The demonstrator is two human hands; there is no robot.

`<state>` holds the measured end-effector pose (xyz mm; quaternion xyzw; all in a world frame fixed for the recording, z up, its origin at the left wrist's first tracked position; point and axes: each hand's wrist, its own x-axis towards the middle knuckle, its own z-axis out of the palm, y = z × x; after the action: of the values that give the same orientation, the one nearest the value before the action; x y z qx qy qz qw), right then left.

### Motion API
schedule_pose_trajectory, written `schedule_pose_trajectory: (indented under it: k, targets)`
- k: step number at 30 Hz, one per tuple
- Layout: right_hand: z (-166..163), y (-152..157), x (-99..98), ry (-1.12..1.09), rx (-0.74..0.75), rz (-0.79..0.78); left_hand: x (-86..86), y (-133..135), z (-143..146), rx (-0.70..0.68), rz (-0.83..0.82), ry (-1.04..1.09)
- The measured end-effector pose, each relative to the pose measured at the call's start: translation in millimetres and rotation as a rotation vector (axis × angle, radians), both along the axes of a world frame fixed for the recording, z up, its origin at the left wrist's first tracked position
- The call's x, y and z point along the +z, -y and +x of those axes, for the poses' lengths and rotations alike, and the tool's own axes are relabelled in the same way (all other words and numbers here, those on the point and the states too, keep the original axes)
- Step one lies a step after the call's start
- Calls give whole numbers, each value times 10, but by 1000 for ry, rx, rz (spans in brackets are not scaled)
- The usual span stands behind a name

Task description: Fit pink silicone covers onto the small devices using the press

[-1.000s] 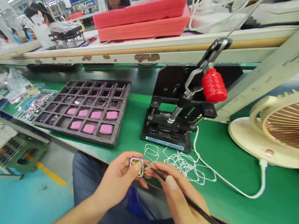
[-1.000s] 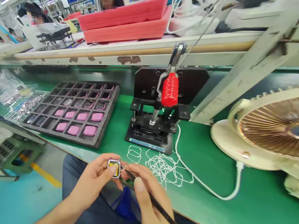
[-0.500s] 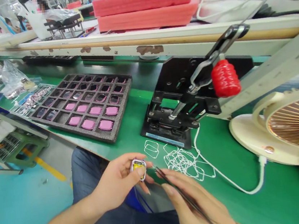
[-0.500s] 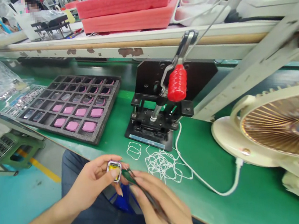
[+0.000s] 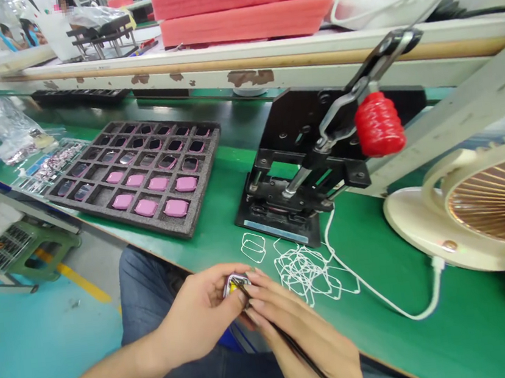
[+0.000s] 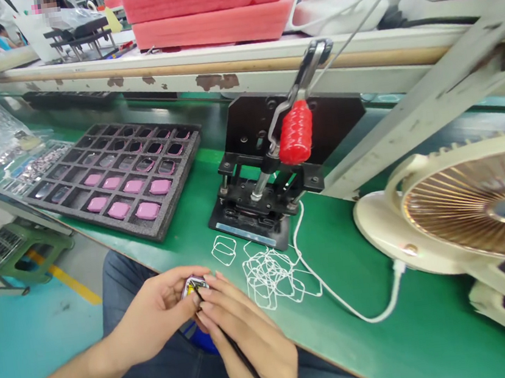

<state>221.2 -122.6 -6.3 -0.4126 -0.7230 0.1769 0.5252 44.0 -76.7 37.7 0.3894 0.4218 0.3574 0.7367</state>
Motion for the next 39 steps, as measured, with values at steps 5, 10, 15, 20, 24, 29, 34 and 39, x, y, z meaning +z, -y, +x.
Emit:
schedule_pose_trajectory:
  k: [5, 10, 15, 20, 24, 29, 34, 39]
  targets:
    - [16, -24, -90, -23, 32, 33, -18, 2, -6, 11, 98, -102]
    - [-16, 19, -212, -206, 28, -239, -61, -7, 0, 11, 36, -58]
    - [-35, 72, -236, -315, 23, -309, -110, -25, -26, 3, -47, 65]
    - [1, 149, -208, -173, -143, -194, -109, -55, -57, 9, -127, 286]
    - [133, 176, -99, -107, -403, 37, -131, -103, -66, 70, -206, 315]
    - [528, 3, 96, 23, -530, 16, -180, -146, -53, 93, -228, 240]
    - [848, -97, 245, 139, -538, -182, -198, -135, -7, 48, -260, 273]
    - [910, -28, 254, 72, -582, -288, -240, -127, 19, 40, -282, 293]
